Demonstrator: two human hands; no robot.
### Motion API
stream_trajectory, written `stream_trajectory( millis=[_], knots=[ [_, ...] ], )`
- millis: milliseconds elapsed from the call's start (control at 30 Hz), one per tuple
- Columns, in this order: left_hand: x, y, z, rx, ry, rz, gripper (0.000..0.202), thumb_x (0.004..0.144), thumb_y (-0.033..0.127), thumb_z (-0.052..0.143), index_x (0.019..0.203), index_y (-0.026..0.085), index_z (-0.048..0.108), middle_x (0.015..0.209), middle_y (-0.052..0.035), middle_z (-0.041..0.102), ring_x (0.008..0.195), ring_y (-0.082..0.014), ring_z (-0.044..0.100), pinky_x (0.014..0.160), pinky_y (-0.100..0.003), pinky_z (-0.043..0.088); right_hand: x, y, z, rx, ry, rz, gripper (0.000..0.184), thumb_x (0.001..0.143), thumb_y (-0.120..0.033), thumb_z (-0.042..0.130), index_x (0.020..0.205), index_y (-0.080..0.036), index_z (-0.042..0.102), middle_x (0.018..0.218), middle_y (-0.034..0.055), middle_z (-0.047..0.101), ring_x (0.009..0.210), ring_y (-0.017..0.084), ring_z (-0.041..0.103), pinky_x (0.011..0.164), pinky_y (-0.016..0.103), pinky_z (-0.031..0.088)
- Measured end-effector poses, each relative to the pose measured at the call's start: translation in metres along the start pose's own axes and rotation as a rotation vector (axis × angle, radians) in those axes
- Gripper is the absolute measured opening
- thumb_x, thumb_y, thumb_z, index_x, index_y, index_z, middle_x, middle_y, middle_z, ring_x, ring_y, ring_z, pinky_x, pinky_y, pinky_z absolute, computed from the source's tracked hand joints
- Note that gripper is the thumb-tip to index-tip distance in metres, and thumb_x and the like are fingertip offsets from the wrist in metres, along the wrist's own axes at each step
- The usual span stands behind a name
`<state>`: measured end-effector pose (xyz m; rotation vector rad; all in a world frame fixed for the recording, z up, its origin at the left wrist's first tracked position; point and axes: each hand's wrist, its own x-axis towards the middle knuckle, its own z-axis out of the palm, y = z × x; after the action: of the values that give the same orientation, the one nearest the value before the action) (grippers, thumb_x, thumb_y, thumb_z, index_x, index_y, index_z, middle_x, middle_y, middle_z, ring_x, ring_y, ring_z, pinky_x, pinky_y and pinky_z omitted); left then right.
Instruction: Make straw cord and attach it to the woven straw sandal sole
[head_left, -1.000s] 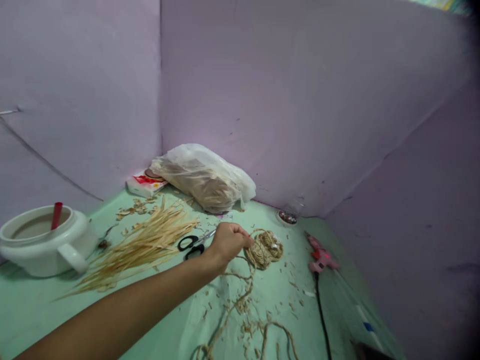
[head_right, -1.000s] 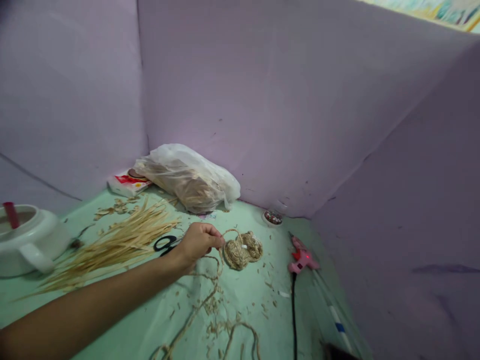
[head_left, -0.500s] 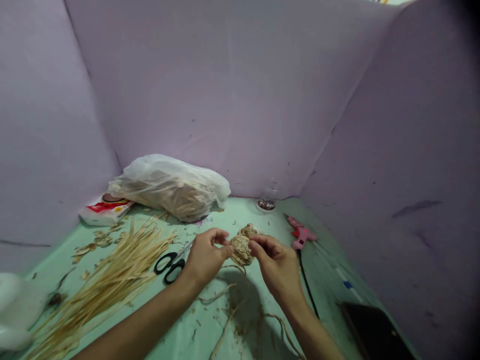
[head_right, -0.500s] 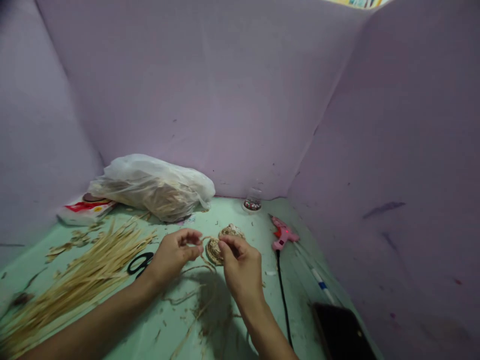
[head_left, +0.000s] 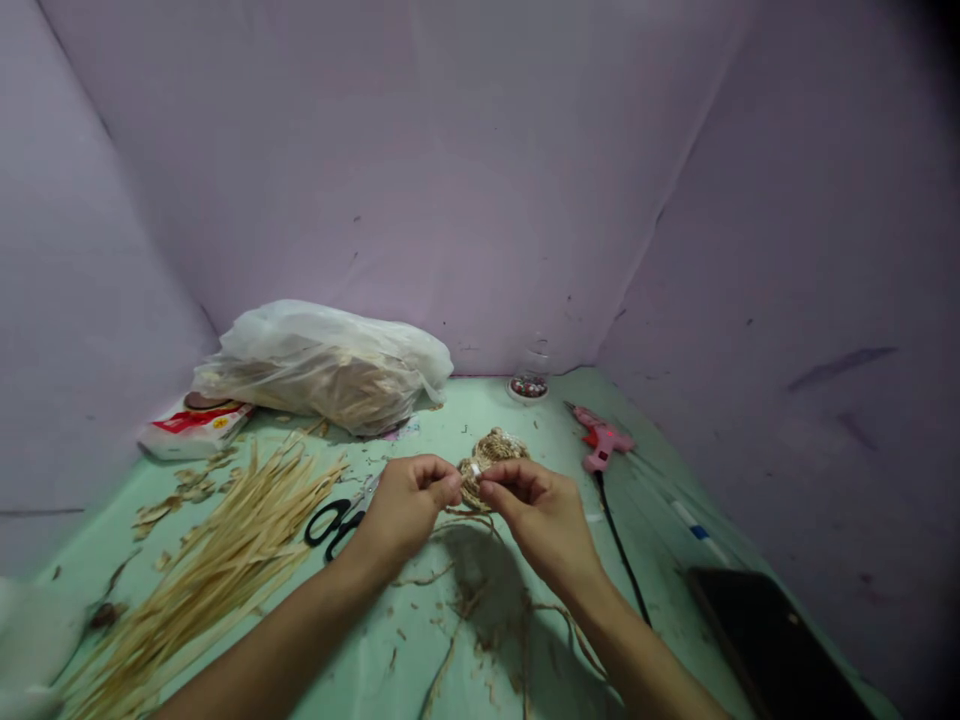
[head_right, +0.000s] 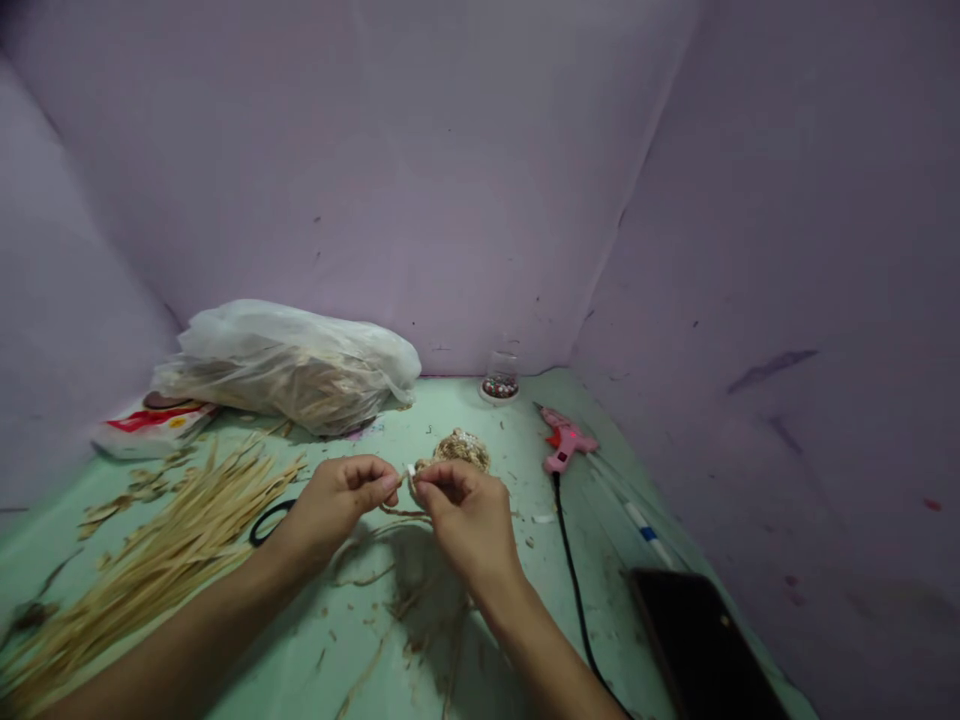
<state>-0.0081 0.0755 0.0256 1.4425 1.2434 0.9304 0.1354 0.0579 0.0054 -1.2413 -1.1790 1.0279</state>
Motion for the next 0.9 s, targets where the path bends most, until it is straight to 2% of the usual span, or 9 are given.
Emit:
stream_trajectory(
  millis=[100,200,333,400,467,533,700,800,900],
  knots=[
    [0.000,0.001,0.000,-0.079,0.018,-0.022,0.019,0.062,0.033,0.061,0.055,0.015,0.059,0.053,-0.0005,0.059,0.054,-0.0125,0.049,0.058,-0.024,0.038,-0.001,-0.007,0.000,0.181,-0.024,0.137,0.022,0.058,-0.031,0.073,0.069,-0.015,0.063,0.060,0.0011,0.064,0.054,0.013,0.058,0.055,0.026,0.049],
    [-0.004,-0.003,0.002,0.124,0.117,0.076,0.015,0.066,0.029,0.060,0.057,0.017,0.062,0.058,-0.0023,0.062,0.059,-0.0158,0.052,0.062,-0.027,0.038,-0.003,-0.010,0.000,0.210,-0.025,0.212,0.034,0.057,-0.039,0.075,0.077,-0.014,0.063,0.060,0.0010,0.062,0.051,0.012,0.055,0.047,0.025,0.048],
    [-0.012,-0.009,0.007,0.406,0.255,0.394,0.012,0.071,0.025,0.059,0.064,0.021,0.067,0.068,-0.0043,0.067,0.072,-0.0208,0.057,0.077,-0.032,0.036,-0.004,-0.008,0.001,0.065,0.041,0.077,0.027,0.058,-0.036,0.074,0.072,-0.015,0.064,0.059,0.0018,0.061,0.050,0.012,0.053,0.043,0.023,0.044],
    [-0.013,-0.009,0.008,0.426,0.257,0.428,0.011,0.072,0.024,0.059,0.065,0.021,0.067,0.068,-0.0043,0.067,0.073,-0.0208,0.057,0.077,-0.032,0.036,-0.004,-0.007,0.002,0.063,0.033,0.066,0.021,0.061,-0.034,0.071,0.067,-0.015,0.064,0.054,0.0004,0.059,0.046,0.011,0.051,0.043,0.023,0.043],
    [-0.012,-0.007,0.009,0.350,0.237,0.307,0.011,0.071,0.023,0.058,0.064,0.020,0.066,0.066,-0.0035,0.066,0.069,-0.0193,0.056,0.072,-0.030,0.038,-0.004,-0.008,0.003,0.108,0.015,0.101,0.019,0.062,-0.033,0.068,0.065,-0.015,0.062,0.051,-0.0014,0.057,0.044,0.010,0.049,0.044,0.023,0.042],
    [-0.008,-0.004,0.009,0.164,0.179,0.137,0.011,0.068,0.025,0.060,0.060,0.017,0.063,0.061,-0.0025,0.064,0.063,-0.0167,0.054,0.064,-0.027,0.039,-0.003,-0.008,0.003,0.151,-0.002,0.127,0.018,0.063,-0.032,0.067,0.065,-0.015,0.061,0.052,-0.0022,0.057,0.045,0.009,0.050,0.046,0.023,0.043],
    [-0.001,-0.003,0.007,-0.421,-0.086,-0.139,0.024,0.059,0.034,0.069,0.055,0.014,0.057,0.053,-0.0001,0.057,0.053,-0.0105,0.049,0.061,-0.024,0.040,-0.002,0.001,0.004,0.164,-0.053,0.041,0.012,0.067,-0.026,0.064,0.066,-0.016,0.057,0.059,-0.0029,0.056,0.053,0.010,0.053,0.054,0.023,0.045],
    [-0.002,-0.005,0.006,-0.507,-0.225,-0.224,0.027,0.055,0.034,0.073,0.055,0.013,0.057,0.052,0.0002,0.055,0.051,-0.0089,0.049,0.057,-0.022,0.038,0.000,0.007,0.003,0.167,-0.050,-0.020,0.010,0.069,-0.025,0.062,0.067,-0.017,0.056,0.062,-0.0028,0.055,0.056,0.010,0.052,0.056,0.024,0.045],
    [-0.003,-0.006,0.004,-0.524,-0.314,-0.309,0.025,0.053,0.030,0.073,0.053,0.013,0.055,0.050,0.0010,0.052,0.046,-0.0085,0.047,0.053,-0.022,0.036,0.002,0.006,0.000,0.182,-0.030,-0.071,0.011,0.071,-0.026,0.061,0.068,-0.018,0.055,0.062,-0.0030,0.055,0.056,0.010,0.051,0.056,0.023,0.043]
  ],
)
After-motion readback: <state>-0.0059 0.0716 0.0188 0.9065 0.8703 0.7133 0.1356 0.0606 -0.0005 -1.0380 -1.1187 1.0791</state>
